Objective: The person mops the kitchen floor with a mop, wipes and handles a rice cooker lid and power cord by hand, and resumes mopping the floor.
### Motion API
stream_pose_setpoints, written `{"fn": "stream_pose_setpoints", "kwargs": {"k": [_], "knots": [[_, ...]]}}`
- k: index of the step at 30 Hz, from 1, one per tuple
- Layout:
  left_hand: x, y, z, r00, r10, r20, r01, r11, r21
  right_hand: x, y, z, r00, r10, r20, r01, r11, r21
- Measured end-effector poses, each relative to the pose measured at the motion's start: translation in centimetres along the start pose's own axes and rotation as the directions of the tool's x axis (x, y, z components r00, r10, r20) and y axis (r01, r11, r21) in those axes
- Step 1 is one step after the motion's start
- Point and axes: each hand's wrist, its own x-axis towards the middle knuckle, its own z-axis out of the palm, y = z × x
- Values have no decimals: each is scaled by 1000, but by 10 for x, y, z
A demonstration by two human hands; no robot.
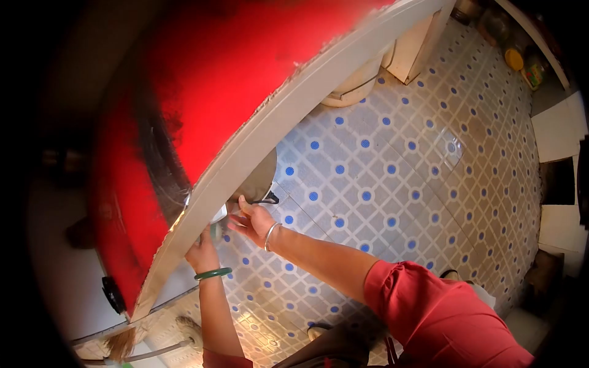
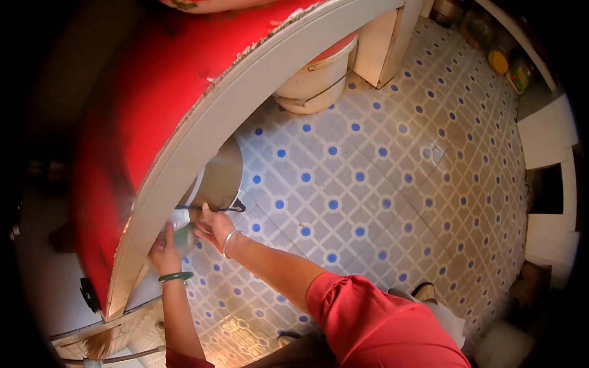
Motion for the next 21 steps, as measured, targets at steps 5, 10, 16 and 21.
{"fn": "stream_pose_setpoints", "kwargs": {"k": [5,10,16,21], "knots": [[8,-25,-5,1000,-23,9,25,982,-187,-23,-1,2,989,122,-88,-138,970,-203],[6,-20,3,992,65,-106,-87,971,-222,-51,-4,6,973,158,-171,-205,930,-306],[-8,1,-12,999,12,-40,-18,991,-136,-90,-31,-13,932,214,-292,-356,697,-623],[-63,-8,-32,953,-108,284,109,994,11,-120,-73,-28,930,191,-314,-355,686,-635]]}}
